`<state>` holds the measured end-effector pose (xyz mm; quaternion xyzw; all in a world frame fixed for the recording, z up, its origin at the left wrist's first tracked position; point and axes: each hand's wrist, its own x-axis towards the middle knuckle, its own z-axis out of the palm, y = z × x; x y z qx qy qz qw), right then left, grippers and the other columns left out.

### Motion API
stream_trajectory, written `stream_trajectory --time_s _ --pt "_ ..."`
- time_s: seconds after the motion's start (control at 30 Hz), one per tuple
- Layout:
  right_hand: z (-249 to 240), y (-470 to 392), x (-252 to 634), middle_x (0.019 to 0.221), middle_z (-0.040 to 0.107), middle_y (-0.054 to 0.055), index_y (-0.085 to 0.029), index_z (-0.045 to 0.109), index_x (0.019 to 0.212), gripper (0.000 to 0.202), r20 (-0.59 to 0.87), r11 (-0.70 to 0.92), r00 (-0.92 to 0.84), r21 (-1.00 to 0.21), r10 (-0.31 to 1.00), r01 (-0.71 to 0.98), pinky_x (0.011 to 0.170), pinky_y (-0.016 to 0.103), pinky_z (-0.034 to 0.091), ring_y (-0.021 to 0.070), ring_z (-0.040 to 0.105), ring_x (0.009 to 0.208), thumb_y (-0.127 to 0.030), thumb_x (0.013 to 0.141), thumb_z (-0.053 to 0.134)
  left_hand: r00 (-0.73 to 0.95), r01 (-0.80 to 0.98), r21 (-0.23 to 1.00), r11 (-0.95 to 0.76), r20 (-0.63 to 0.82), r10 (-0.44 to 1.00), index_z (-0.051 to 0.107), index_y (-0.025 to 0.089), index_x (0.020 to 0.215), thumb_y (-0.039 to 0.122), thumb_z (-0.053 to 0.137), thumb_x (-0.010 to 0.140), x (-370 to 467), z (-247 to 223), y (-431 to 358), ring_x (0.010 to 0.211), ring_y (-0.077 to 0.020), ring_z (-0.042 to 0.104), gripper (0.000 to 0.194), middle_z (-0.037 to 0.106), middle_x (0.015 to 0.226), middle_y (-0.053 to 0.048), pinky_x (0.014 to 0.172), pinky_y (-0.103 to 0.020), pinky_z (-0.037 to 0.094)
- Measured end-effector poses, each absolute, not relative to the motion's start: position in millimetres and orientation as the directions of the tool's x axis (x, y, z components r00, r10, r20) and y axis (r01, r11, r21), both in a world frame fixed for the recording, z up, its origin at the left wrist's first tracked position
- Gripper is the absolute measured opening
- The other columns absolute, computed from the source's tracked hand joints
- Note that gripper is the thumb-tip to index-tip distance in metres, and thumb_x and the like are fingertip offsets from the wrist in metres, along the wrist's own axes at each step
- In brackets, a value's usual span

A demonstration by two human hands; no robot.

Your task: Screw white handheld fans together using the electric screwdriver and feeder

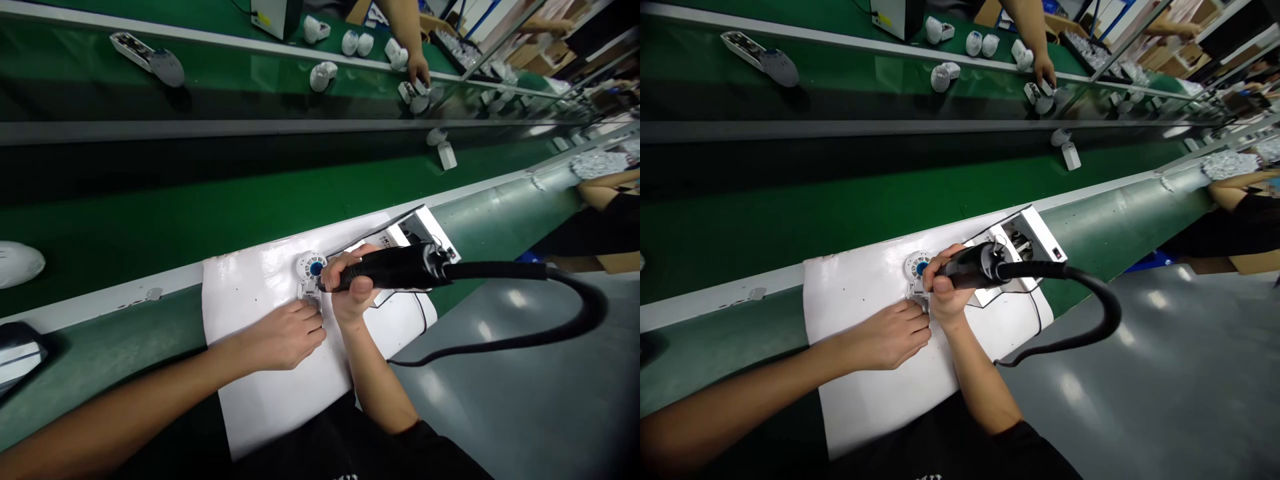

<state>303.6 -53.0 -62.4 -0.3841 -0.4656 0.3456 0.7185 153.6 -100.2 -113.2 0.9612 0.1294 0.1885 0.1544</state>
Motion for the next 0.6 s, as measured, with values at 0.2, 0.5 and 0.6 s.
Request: stream_trajectory --time_s 0.2,0.5,0.6 --pt "-64.0 -50.4 302.7 0.051 0.049 -0.013 -0.029 0.049 0.105 0.051 0.407 0.468 0.319 -0.872 0.856 -0.142 0.036 0.025 0.036 0.0113 0.039 0.034 -0.074 0.093 0.071 0.884 0.228 0.315 -0.921 0.33 0.331 0.066 0.02 0.094 0.034 0.061 0.109 155.1 -116.5 -105.7 0.095 -0.0258 0.061 0.021 0.069 0.094 -0.005 0.094 -0.042 0.048" --pt "-2.5 -65.7 361.4 0.059 0.058 -0.011 -0.03 0.059 0.116 0.047 0.747 0.739 0.403 -0.639 0.53 0.213 0.035 0.027 0.044 0.0131 0.044 0.036 -0.073 0.099 0.065 0.657 0.667 0.158 -0.728 0.337 0.675 0.078 0.012 0.099 0.02 0.053 0.107 131.3 -106.8 -57.0 0.115 -0.034 0.068 0.027 0.073 0.107 -0.016 0.124 -0.059 0.047" --pt "-2.5 -60.9 367.8 0.056 0.055 -0.012 -0.029 0.058 0.11 0.045 0.722 0.718 0.424 -0.665 0.547 0.207 0.035 0.027 0.041 0.0131 0.042 0.034 -0.072 0.098 0.068 0.513 0.787 0.16 -0.596 0.366 0.776 0.08 0.01 0.11 0.015 0.053 0.102 98.2 -101.9 -19.6 0.153 -0.0462 0.049 0.029 0.068 0.141 -0.022 0.132 -0.071 0.036"
